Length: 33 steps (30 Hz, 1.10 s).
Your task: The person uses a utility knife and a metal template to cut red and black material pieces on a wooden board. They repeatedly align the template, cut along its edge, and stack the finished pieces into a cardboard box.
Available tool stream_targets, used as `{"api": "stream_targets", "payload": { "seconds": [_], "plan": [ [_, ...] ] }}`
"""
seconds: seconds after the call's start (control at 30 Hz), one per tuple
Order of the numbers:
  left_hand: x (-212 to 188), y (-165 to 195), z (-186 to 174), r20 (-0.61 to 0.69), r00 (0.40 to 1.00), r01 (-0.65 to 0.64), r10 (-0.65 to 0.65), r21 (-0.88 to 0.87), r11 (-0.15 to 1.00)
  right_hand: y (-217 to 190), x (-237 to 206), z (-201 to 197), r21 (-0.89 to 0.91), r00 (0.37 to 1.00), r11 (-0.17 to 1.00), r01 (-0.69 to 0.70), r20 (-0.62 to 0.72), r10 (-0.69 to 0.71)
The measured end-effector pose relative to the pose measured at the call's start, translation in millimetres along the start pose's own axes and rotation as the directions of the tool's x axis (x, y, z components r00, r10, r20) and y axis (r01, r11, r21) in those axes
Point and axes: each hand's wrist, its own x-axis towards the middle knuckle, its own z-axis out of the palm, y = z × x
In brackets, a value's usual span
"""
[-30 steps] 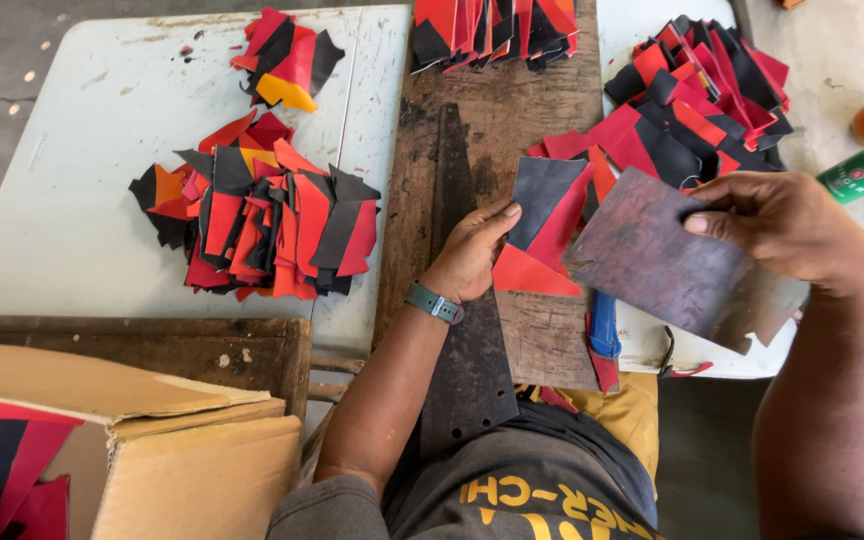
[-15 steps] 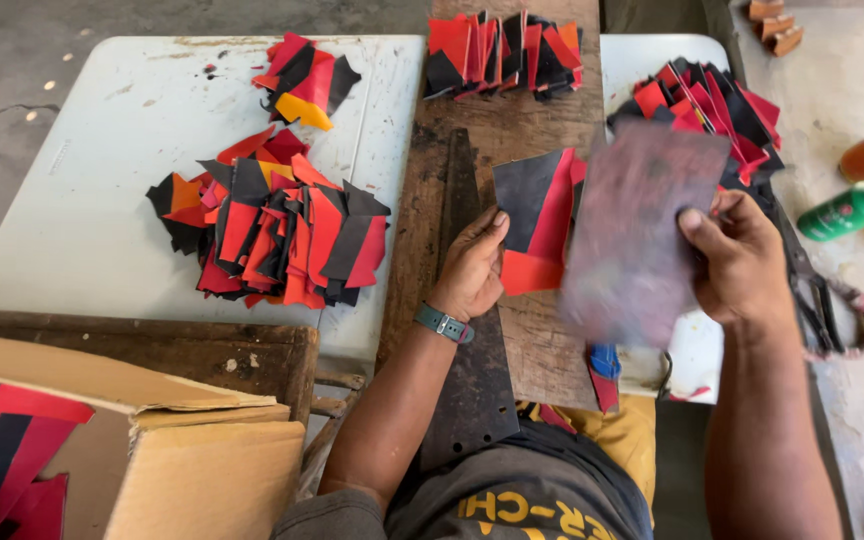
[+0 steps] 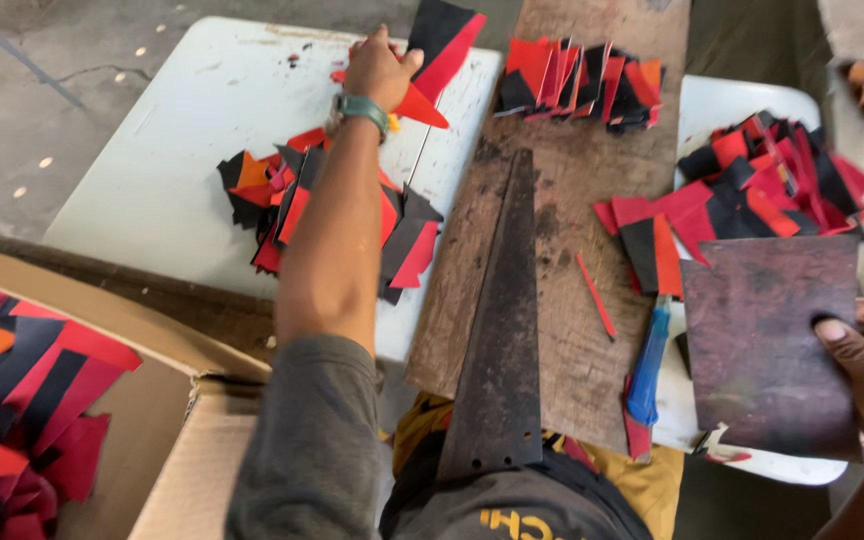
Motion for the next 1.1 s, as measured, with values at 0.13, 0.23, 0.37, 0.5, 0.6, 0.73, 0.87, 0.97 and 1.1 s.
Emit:
{"api": "stream_targets", "payload": {
  "seconds": [0.13, 0.23, 0.37, 0.5, 0.6, 0.73, 0.87, 0.97, 1.1],
  "plan": [
    [-36, -18, 8, 0.674, 0.730, -0.370, 0.119, 0.243, 0.897, 17, 2, 13, -0.164, 0.992, 0.980, 0.117, 0.060, -0.108],
    [-79, -10, 27, 0.830, 0.544, -0.377, -0.124, 0.373, 0.848, 23, 2, 32, 0.048, 0.994, 0.993, 0.105, 0.031, -0.106],
    [-103, -13, 33, 0.832, 0.554, -0.513, 0.008, 0.334, 0.791, 16, -7, 42, 0.093, 0.987, 0.986, 0.136, 0.078, -0.143],
    [-106, -8, 21, 0.804, 0.592, -0.522, 0.055, 0.330, 0.786, 11, -16, 42, 0.068, 0.984, 0.983, 0.169, 0.045, -0.173],
    [-110, 1, 3, 0.837, 0.526, -0.423, -0.153, 0.413, 0.806, 14, -19, 41, 0.057, 0.986, 0.986, 0.157, 0.043, -0.159],
    [-117, 2, -3, 0.824, 0.542, -0.436, -0.167, 0.445, 0.782, 25, -9, 35, -0.021, 0.995, 0.996, 0.091, 0.036, -0.090],
    [-127, -10, 26, 0.753, 0.648, -0.592, 0.116, 0.401, 0.699, 32, 8, 26, -0.132, 0.998, 0.990, 0.044, 0.051, -0.037],
    [-126, -19, 38, 0.662, 0.713, -0.556, 0.231, 0.334, 0.761, 32, 19, 32, -0.289, 0.997, 0.955, 0.067, 0.042, -0.057],
    [-106, -16, 13, 0.576, 0.774, -0.296, 0.263, -0.039, 0.955, 15, 12, 46, -0.481, 0.999, 0.876, 0.028, -0.009, -0.037]
  ]
}}
